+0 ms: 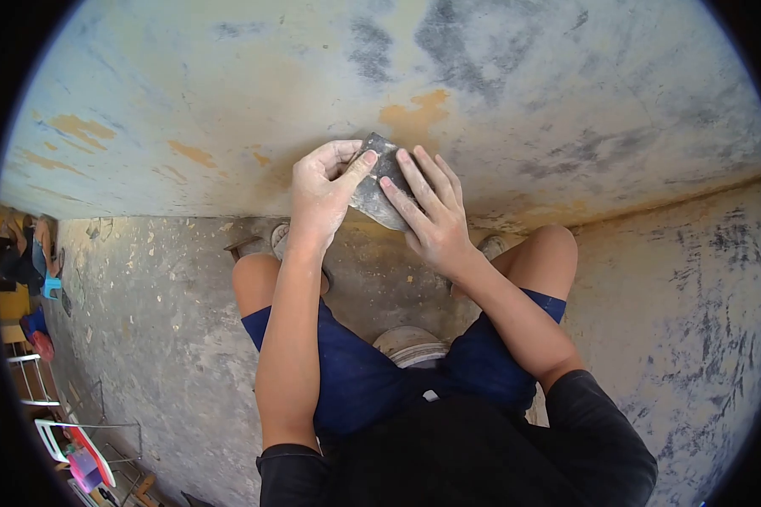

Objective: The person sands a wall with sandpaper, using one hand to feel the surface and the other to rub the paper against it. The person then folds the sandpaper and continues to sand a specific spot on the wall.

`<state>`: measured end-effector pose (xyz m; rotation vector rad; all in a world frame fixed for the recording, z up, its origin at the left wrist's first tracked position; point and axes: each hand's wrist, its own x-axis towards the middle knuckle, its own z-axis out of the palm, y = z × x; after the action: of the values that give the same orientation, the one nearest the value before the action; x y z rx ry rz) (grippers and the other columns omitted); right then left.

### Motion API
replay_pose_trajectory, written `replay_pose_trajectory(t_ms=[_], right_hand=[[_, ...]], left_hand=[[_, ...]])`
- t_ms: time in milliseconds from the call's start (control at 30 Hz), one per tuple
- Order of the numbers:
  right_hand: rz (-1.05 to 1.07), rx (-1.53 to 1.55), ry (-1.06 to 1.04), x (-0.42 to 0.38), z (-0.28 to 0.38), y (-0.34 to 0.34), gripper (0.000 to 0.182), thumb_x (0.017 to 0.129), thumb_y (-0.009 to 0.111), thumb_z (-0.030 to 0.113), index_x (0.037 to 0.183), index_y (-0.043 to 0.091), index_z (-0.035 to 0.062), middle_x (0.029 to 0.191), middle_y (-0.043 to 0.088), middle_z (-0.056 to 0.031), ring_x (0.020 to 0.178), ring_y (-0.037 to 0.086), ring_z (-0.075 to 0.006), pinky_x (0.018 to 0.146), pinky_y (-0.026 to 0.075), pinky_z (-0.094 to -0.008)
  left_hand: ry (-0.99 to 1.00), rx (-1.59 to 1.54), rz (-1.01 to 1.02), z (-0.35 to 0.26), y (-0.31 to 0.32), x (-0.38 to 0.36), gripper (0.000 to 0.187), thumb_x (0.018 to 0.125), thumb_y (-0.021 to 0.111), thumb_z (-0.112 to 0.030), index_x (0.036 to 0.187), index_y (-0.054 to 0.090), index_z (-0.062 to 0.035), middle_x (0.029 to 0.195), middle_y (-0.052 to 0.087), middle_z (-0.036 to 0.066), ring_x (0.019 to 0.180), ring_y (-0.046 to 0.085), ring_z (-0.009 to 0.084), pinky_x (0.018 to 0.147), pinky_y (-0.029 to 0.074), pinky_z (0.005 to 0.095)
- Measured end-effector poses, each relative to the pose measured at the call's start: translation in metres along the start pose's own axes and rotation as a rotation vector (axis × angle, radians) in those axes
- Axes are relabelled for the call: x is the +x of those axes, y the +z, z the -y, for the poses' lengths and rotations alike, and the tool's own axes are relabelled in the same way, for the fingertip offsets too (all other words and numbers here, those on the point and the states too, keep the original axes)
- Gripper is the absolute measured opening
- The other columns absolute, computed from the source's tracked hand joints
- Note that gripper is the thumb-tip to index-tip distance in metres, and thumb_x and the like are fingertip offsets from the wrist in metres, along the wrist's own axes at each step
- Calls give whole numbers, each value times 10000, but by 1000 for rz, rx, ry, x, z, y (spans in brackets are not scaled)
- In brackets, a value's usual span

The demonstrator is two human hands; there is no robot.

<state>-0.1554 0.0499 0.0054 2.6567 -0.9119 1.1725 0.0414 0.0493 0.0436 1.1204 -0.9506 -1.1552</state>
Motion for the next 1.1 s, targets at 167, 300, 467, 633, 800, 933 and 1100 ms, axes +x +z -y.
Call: replay_pose_trajectory(t_ms=[167,300,467,633,800,933,1100], right_hand=[[-61,53,147,1,6,-2,850,744,895,195,1527,569,131,1646,348,-297,1472,438,-470,1187,378,-605],[-125,91,282,3,9,-11,1092,694,999,383,1582,449,65,1612,350,-287,1442,443,-447,1117,468,-525],[-320,292,757,14,6,-13,826,831,936,310,1437,503,-48,1364,622,-219,1209,627,-303,891,550,-387],[-338,744,989,17,-8,-12,553,928,858,166,1344,560,-43,1127,682,-110,949,652,-135,759,523,-268],[-337,889,1051,20,-13,-19,259,976,793,92,1132,610,-4,999,656,-58,857,617,-87,688,523,-230],[-449,886,964,30,-8,-25,179,991,757,55,1066,604,-1,974,677,-67,863,642,-96,660,566,-252],[-518,644,566,23,-21,-17,146,966,727,-53,1029,597,-30,1058,738,-164,947,732,-185,743,629,-297]], left_hand=[[144,9,-64,9,13,3,147,979,780,-75,1064,740,39,953,764,43,834,663,83,782,536,241],[341,225,-172,14,26,3,121,960,781,-54,1047,735,16,948,748,53,868,667,119,807,538,265],[466,210,-213,10,38,2,105,956,764,-44,1039,728,10,1000,702,68,904,676,159,854,547,311],[491,224,-244,8,45,7,111,966,745,-36,1068,716,-3,1027,705,69,946,668,167,875,546,318],[583,343,-292,1,47,10,134,951,768,-54,1067,708,-24,1057,708,60,958,667,173,882,532,337],[748,683,-378,-4,41,12,198,892,825,-87,1058,717,-83,1064,718,15,974,664,198,928,457,370],[863,739,-407,-3,40,16,256,830,878,-122,1032,721,-115,1039,726,-4,964,654,214,932,421,378]])
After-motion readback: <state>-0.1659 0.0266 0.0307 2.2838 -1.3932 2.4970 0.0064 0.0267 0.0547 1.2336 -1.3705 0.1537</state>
